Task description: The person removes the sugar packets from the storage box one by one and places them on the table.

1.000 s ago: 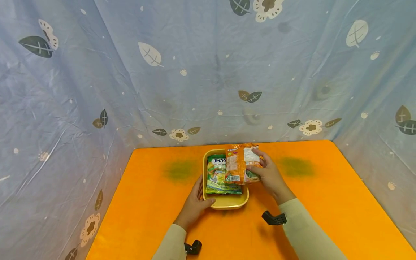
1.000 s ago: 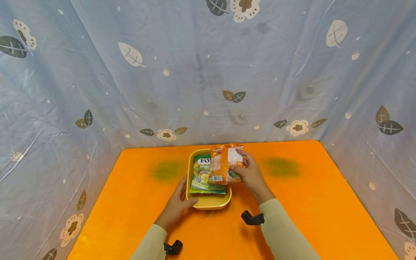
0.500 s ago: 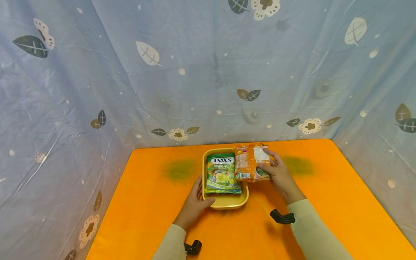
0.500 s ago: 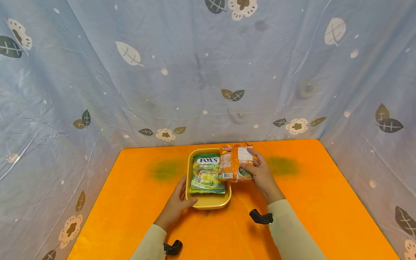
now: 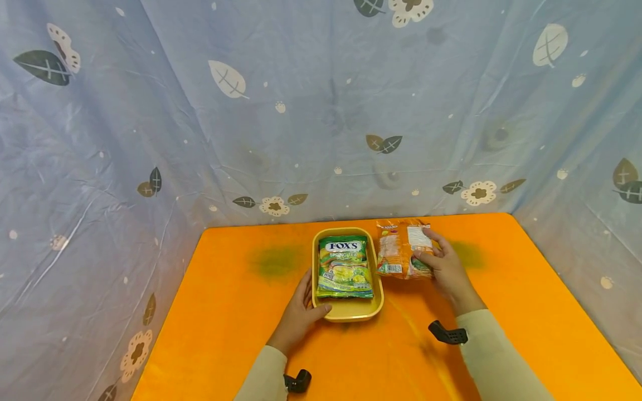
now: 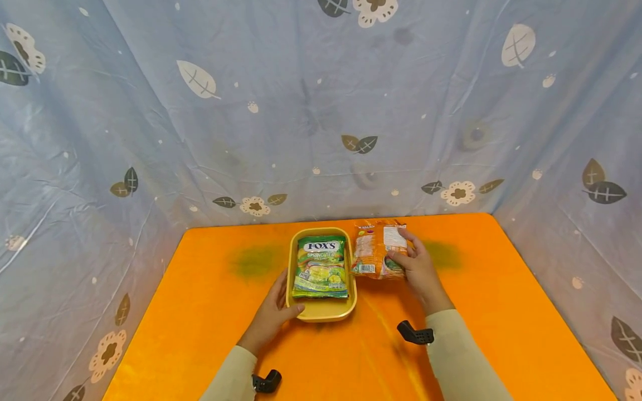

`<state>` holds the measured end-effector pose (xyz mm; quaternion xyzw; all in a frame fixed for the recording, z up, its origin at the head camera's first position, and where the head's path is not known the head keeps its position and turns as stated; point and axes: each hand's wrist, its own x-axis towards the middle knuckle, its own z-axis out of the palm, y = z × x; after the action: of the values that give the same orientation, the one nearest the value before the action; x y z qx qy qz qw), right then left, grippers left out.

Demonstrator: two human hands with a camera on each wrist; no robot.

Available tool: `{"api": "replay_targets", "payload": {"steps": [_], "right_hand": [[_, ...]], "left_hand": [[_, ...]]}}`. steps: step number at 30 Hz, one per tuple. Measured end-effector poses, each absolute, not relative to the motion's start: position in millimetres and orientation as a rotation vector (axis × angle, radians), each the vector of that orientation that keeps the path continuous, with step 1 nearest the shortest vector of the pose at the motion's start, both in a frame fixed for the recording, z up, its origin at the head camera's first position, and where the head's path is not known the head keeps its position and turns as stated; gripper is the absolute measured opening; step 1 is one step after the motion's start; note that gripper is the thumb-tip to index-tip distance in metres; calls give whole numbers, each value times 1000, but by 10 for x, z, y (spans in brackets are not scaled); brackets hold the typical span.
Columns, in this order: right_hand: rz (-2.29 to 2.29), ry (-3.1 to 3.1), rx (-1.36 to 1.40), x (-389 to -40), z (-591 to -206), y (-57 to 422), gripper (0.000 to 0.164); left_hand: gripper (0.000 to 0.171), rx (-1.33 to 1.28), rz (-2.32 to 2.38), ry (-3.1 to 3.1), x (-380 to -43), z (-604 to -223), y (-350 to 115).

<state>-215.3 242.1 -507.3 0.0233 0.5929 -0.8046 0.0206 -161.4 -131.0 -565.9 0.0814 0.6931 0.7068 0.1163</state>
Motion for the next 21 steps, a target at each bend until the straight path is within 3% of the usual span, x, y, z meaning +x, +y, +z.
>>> {"api": "replay_targets", "payload": {"steps": [21], "right_hand": [[-2190, 2104, 87, -2187, -5371, 2605, 75]], "left_hand": [[100, 232, 2085, 2010, -1593, -5636, -1298]]}}
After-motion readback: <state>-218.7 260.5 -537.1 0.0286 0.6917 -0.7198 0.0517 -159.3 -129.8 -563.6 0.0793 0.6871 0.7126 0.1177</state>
